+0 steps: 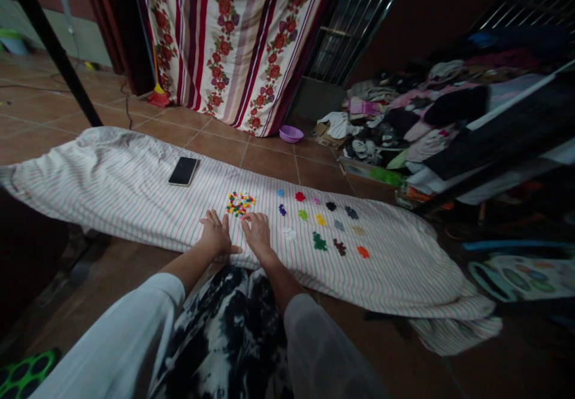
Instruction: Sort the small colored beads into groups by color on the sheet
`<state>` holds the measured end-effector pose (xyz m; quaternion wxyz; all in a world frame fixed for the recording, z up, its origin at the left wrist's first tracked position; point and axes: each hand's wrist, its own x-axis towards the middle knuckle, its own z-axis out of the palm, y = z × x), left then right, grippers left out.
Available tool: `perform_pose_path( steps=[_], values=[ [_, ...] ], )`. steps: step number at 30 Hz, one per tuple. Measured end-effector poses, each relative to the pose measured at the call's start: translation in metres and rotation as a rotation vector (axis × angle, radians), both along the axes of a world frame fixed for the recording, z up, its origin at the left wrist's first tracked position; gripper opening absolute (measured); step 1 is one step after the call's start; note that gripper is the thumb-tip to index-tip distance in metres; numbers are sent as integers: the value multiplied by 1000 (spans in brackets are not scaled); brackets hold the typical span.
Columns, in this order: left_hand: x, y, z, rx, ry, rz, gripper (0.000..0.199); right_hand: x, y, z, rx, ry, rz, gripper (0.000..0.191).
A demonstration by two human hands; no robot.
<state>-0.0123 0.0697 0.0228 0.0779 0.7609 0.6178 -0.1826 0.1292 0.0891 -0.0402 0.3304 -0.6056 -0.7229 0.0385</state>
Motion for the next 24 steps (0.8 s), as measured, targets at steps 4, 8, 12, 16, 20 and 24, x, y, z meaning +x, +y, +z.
perform_pose_path(
  steps=[4,8,12,16,20,24],
  values=[
    [0,0,2,0,20,-12,120,0,-1,-1,10,23,-14,9],
    [1,0,6,-28,24,-9,123,2,-2,-2,12,83,-11,8],
    [2,0,8,-37,23,0,123,2,-1,-4,28,147,-33,8],
    [3,0,11,-60,37,10,124,2,-1,-6,62,192,-45,9],
    [6,1,19,-97,28,39,128,4,0,-7,75,238,-70,14],
    [10,3,24,-135,45,72,132,5,0,-7,73,207,-61,17]
  ],
)
